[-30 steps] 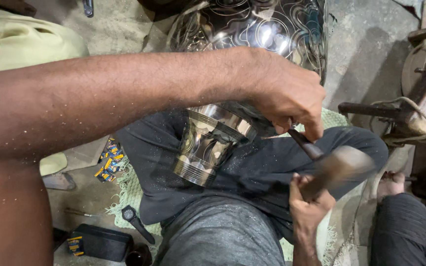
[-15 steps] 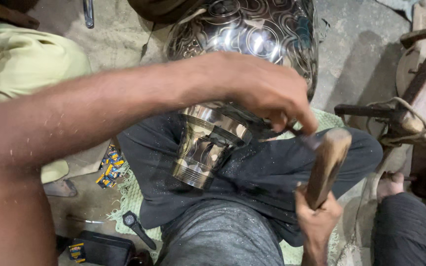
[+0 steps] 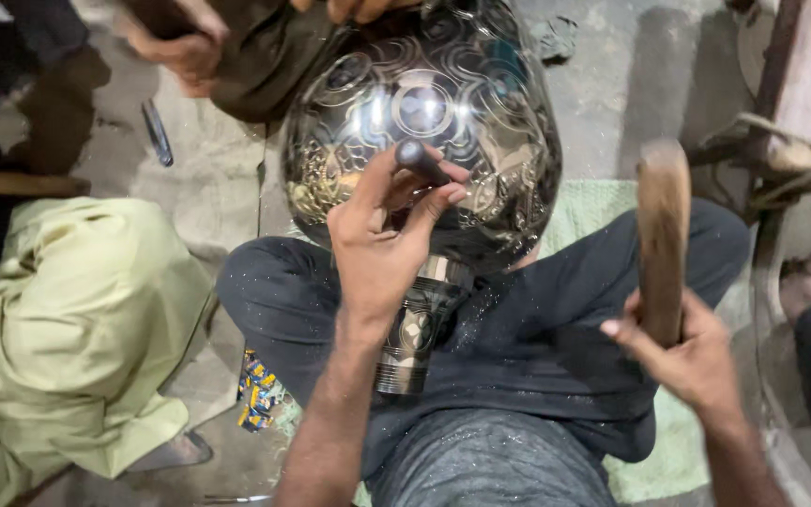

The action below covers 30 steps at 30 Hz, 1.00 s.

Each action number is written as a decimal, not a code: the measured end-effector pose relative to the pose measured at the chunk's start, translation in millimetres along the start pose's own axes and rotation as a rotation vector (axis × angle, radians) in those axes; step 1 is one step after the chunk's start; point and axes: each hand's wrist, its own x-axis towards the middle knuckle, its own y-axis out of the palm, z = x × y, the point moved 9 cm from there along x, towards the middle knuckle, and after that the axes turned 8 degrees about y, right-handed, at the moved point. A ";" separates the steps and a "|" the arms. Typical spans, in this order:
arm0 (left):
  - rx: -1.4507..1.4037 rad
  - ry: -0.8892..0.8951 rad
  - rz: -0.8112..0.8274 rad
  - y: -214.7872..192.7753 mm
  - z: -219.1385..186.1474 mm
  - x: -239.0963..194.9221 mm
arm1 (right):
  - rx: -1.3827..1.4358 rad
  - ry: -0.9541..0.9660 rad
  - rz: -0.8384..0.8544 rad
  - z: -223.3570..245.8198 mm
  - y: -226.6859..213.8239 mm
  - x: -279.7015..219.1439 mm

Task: The person uses a metal chisel and a wooden mallet to engrave floral and geometric patterns into a large silver-colored metal vessel. The vessel is held between the legs while the person repeatedly taps the chisel to create detailed designs.

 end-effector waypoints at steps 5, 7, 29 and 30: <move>0.062 0.021 -0.022 12.5 2.1 -9.9 | -0.738 0.094 -0.011 49.3 -28.3 10.1; 0.094 0.035 -0.007 13.6 0.4 -12.4 | -0.591 -0.175 0.031 92.4 -27.0 8.7; 0.093 0.088 0.024 17.0 2.4 -19.4 | -0.797 -0.644 -0.027 208.8 -25.0 23.1; 0.073 0.066 0.015 16.1 2.8 -20.8 | -0.791 -0.655 -0.024 210.8 -24.5 22.1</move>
